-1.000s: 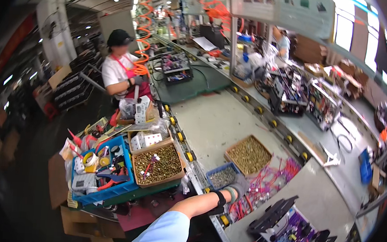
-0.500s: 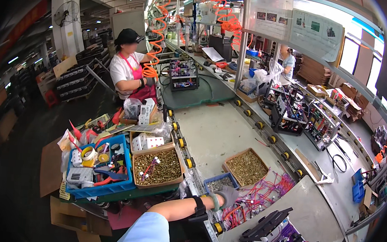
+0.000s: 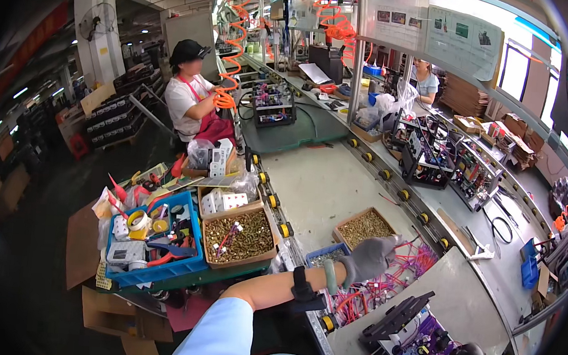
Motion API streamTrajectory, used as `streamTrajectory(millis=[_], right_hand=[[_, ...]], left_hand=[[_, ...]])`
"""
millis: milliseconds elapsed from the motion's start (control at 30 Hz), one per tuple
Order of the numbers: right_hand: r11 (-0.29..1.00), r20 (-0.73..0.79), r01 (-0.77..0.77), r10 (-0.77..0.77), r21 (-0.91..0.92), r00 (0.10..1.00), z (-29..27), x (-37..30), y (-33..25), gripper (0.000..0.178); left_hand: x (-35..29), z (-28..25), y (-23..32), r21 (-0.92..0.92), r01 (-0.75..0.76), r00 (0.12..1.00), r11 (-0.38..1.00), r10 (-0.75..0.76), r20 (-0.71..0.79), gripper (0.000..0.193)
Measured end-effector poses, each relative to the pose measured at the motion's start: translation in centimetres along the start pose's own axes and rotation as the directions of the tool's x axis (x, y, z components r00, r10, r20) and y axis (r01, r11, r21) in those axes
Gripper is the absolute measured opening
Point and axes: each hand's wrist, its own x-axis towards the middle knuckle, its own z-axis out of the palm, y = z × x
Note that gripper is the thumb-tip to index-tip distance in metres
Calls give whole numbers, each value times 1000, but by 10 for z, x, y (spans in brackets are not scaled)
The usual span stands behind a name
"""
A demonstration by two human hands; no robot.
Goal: Assembling and wiring internal components of electronic units on a production line.
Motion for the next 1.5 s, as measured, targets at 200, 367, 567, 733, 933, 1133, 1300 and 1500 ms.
streamTrajectory(millis=[200, 367, 567, 733, 933, 1133, 1300, 1500], right_hand=[[902, -26, 13, -2, 431, 1000, 81, 58, -26, 28], [938, -29, 63, -56, 341, 998, 90, 81, -17, 23], [908, 69, -73, 49, 412, 996, 83, 75, -28, 20], [996, 80, -16, 8, 88, 997, 64, 65, -39, 8], [997, 28, 78, -78, -28, 997, 1, 49, 11, 10], [907, 89, 187, -166, -378, 982, -9, 32, 50, 9], [817, 138, 285, -250, -501, 958, 4, 24, 63, 8], [709, 162, 331, -297, -623, 941, 6, 23, 65, 9]], left_hand=[[-41, 42, 94, -184, -394, 918, 900, 395, -31, 58], [-40, 40, 107, -361, -490, 871, 794, 429, -238, 41], [-48, 40, 100, -595, -83, 979, 799, 176, 100, 19], [-55, 62, 90, -678, -165, 947, 716, 307, 94, 27], [-31, 48, 25, -362, -119, 991, 924, 89, -100, 8], [0, 37, 5, -531, 272, 962, 802, -235, 138, 14], [15, 54, 65, -578, 89, 986, 811, 8, 164, 15], [11, 131, 124, -425, -9, 767, 905, 279, 578, 11]])
